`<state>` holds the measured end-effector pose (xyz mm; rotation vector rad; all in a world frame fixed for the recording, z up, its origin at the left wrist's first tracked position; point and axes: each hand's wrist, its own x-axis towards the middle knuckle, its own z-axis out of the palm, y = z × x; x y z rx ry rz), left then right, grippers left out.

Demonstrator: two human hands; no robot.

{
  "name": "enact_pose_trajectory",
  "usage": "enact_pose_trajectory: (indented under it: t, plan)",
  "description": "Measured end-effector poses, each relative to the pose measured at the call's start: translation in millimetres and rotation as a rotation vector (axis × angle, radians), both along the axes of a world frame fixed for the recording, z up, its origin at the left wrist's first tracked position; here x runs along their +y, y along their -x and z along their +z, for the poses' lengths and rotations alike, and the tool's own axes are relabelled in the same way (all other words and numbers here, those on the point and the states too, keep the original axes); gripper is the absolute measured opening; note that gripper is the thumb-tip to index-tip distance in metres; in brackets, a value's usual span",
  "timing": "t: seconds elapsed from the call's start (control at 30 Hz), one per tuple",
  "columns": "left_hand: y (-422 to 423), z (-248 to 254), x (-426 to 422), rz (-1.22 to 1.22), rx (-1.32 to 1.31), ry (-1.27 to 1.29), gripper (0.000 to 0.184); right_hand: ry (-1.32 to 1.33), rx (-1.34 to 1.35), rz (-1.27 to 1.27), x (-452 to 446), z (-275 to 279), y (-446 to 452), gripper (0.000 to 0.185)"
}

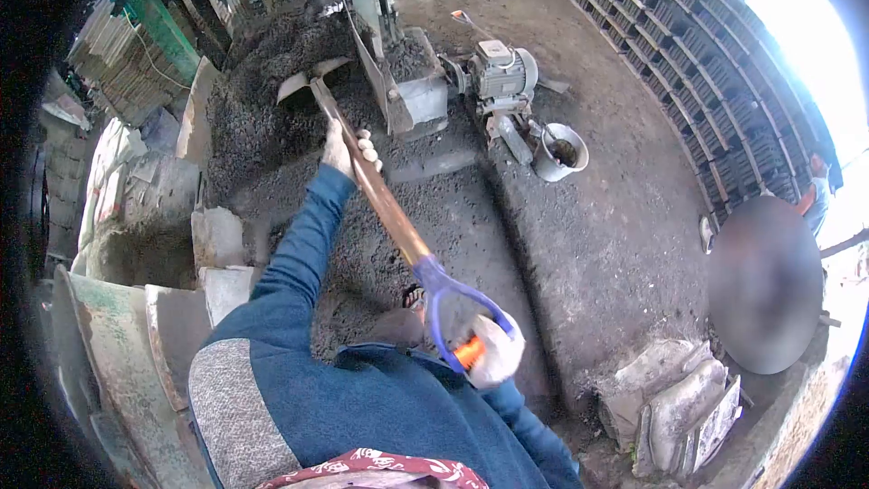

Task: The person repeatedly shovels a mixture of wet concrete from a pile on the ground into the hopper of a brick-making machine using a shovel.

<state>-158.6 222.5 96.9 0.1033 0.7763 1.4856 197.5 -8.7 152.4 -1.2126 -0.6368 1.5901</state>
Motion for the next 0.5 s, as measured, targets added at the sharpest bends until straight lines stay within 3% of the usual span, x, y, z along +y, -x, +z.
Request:
enact_pose_trajectory:
  t: [0.1,0.2,0.23,0.27,0.3,0.4,0.47,0.5]
  plan:
    - [68.3,-9.0,49.1,0.024,0.131,0.023,0.072,0.035,0.202,0.029,37.6,17.5,63.7,0.021]
    - [78.5,12.9,59.9,0.131,0.375,0.183,0.064,-0.201,0.087,0.333,67.0,-10.0,61.0,0.02]
    - [64.9,27.0,56.2,0.106,0.217,0.123,0.055,-0.226,0.065,0.275,61.7,25.8,44.4,0.021]
    - [41.5,32.4,44.1,0.096,0.123,0.06,0.051,-0.214,0.092,0.239,58.0,17.1,13.7,0.021]
    - [3.4,55.9,9.9,0.026,0.227,-0.046,0.049,-0.292,-0.033,0.228,50.9,26.6,-23.8,0.024]
    - [-81.9,76.4,-49.1,-0.02,-0.179,-0.082,0.052,-0.261,-0.251,-0.077,22.1,55.2,-115.9,0.02]
    - [-112.0,57.2,-65.6,-0.132,-0.277,-0.217,0.05,-0.157,-0.259,-0.194,3.5,22.4,-198.1,0.018]
    - [-128.0,53.7,-76.8,-0.135,-0.325,-0.276,0.048,-0.121,-0.212,-0.315,-12.7,-22.7,-267.7,0.018]
